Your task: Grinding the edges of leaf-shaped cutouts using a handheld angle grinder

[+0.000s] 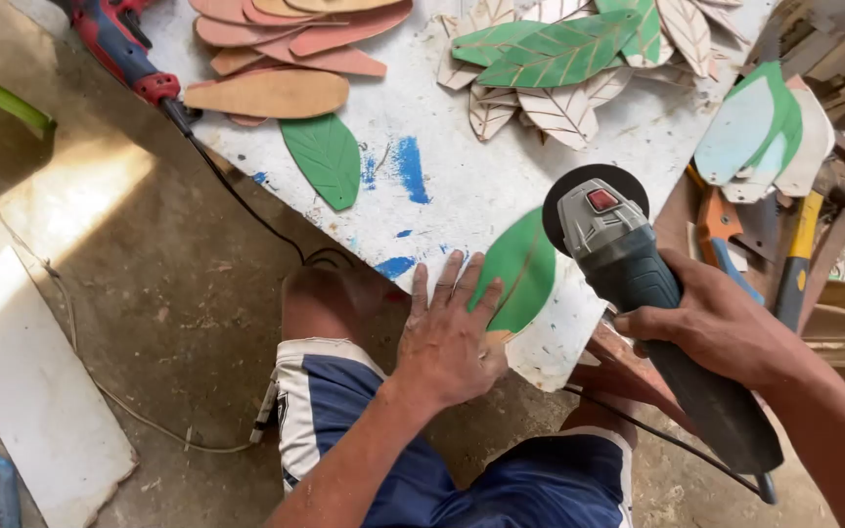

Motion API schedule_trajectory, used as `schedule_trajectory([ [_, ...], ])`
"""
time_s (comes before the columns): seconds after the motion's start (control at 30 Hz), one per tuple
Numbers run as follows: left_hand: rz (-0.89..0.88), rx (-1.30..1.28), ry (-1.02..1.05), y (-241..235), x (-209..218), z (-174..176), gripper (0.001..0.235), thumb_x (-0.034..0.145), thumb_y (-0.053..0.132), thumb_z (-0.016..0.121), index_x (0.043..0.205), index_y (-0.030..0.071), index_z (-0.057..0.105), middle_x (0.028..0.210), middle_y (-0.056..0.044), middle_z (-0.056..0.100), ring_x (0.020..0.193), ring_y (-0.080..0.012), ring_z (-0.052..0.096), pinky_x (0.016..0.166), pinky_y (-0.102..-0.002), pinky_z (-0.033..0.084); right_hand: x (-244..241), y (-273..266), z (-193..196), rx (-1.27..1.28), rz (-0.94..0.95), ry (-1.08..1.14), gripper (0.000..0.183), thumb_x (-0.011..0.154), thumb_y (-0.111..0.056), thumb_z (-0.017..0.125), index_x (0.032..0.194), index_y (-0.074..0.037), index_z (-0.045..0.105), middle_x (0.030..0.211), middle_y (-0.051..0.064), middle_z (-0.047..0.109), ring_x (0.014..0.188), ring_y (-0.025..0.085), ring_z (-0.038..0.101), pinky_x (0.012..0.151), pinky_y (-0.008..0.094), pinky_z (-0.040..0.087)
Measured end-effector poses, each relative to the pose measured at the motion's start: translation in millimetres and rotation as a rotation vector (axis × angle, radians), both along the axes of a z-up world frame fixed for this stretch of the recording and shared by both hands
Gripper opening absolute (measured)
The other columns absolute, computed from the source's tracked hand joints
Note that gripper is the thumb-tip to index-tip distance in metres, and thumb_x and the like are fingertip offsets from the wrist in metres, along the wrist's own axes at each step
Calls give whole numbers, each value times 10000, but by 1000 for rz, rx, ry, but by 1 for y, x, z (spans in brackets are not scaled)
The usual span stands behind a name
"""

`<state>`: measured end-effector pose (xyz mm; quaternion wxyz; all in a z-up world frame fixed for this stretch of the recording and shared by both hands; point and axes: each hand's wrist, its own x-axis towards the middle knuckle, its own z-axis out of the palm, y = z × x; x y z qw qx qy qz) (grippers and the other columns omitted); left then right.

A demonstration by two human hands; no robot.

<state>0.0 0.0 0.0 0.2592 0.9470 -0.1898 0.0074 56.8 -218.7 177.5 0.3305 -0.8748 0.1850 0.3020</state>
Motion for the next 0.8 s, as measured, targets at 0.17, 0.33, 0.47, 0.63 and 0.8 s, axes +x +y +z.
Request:
schedule_trajectory([
  [0.17,-49,4,-39,10,0,-14,834,864,549,620,1559,137,414,1667,-196,258,1576,-393,129,1248,-655,19,7,6,-9,-51,-6,59,344,822,-50,792,1140,7,675,796,289,736,672,391,653,643,483,481],
  [0.33,-74,50,-106,13,1,-22,834,911,614,603,1584,173,383,1671,-172,275,1584,-385,132,1264,-633,29,4,12,-9,-50,-35,119,376,840,-47,785,1193,-8,660,859,278,696,735,401,681,675,502,506],
  [0.47,-81,81,-91,13,1,-21,887,878,662,618,1581,172,387,1675,-161,268,1586,-369,116,1252,-638,48,2,6,-14,-30,-3,80,279,805,-42,791,1051,16,670,764,252,690,659,349,635,623,450,462],
  [0.63,-91,92,-75,13,4,-19,902,868,669,623,1583,176,380,1673,-153,262,1585,-363,97,1247,-645,26,4,14,-4,-98,46,103,323,776,-97,794,1073,-18,695,807,220,716,704,330,635,663,431,470],
  [0.8,-84,112,-106,14,3,-21,911,874,703,606,1580,168,390,1670,-151,282,1587,-364,110,1249,-649,58,5,21,-1,-129,64,134,369,770,-157,834,1097,-61,692,805,199,700,669,320,609,617,431,459],
])
